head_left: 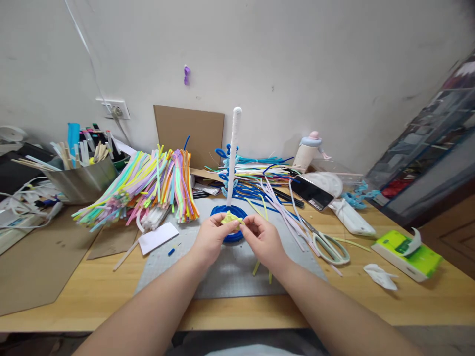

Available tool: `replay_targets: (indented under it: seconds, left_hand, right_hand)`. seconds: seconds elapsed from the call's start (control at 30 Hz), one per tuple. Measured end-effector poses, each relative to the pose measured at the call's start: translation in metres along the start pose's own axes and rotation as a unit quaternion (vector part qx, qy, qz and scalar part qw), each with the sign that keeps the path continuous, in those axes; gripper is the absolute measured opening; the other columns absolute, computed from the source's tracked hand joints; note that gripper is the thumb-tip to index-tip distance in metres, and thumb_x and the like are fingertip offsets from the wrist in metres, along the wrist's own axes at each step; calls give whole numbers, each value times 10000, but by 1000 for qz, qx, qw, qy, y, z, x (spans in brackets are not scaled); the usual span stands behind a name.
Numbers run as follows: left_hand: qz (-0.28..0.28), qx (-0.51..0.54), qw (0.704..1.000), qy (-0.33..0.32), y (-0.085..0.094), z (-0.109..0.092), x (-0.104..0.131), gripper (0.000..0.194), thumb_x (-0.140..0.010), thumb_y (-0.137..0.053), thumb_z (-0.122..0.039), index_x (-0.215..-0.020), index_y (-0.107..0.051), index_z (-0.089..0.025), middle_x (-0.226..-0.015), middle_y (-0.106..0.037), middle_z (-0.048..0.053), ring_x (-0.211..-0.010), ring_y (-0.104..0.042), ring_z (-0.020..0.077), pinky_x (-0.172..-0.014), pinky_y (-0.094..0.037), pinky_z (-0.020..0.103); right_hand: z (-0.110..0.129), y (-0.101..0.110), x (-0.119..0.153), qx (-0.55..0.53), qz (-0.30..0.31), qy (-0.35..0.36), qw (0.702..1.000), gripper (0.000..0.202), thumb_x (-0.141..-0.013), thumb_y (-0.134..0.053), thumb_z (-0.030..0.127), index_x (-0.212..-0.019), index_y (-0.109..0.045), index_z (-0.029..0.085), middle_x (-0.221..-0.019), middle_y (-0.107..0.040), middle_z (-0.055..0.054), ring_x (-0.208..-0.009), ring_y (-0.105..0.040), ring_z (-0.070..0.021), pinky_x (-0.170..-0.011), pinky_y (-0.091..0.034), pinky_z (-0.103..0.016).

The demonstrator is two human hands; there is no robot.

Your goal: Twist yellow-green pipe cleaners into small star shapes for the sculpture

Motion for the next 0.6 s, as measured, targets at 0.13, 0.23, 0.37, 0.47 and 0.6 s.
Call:
replay_targets:
  seconds: [0.13,0.23,0.37,0.47,0.6]
  left_hand:
    - [-20,-6,1000,8,2,3,2,262,-564,-783,-285,-736,-670,-122,-732,-678,47,-648,-596,125,-663,-466,241]
    - [-35,-17,999,20,2,4,3,266,-547,-787,-288,-708,-667,-114,-698,-672,44,-611,-586,115,-631,-470,233]
    - [-59,-69,995,35,6,5,4,260,-544,-776,-291,-695,-661,-114,-672,-657,41,-594,-585,127,-593,-486,243]
    - [-50,-155,986,48,7,-1,5,262,-553,-760,-302,-700,-662,-108,-646,-638,43,-554,-564,131,-525,-478,245]
    - [45,-242,966,79,-2,-5,7,199,-570,-739,-282,-641,-652,-118,-563,-590,18,-477,-502,106,-458,-433,227]
  right_hand:
    - [22,2,6,200,-4,130,971,130,-861,-474,244,-818,-587,195,-749,-605,-43,-687,-559,-163,-637,-415,-280]
    - [33,-3,10,315,5,203,927,179,-876,-436,203,-796,-595,187,-729,-609,-54,-697,-563,-170,-648,-397,-284]
    - [39,-9,12,392,39,259,882,219,-890,-412,193,-816,-618,182,-751,-626,-75,-725,-567,-176,-661,-385,-285]
    - [43,-12,13,414,95,287,859,224,-892,-408,182,-857,-629,178,-798,-643,-91,-770,-570,-187,-685,-382,-294]
    - [44,-9,9,368,159,275,874,201,-891,-421,179,-892,-621,195,-829,-650,-72,-785,-570,-178,-684,-388,-286]
Point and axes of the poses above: each hand's wrist, its own x-axis away from the middle knuckle, its own y-axis out of the back of the hand, z = x × y, the point moved 9 cm from there along -x, towards the middle knuckle
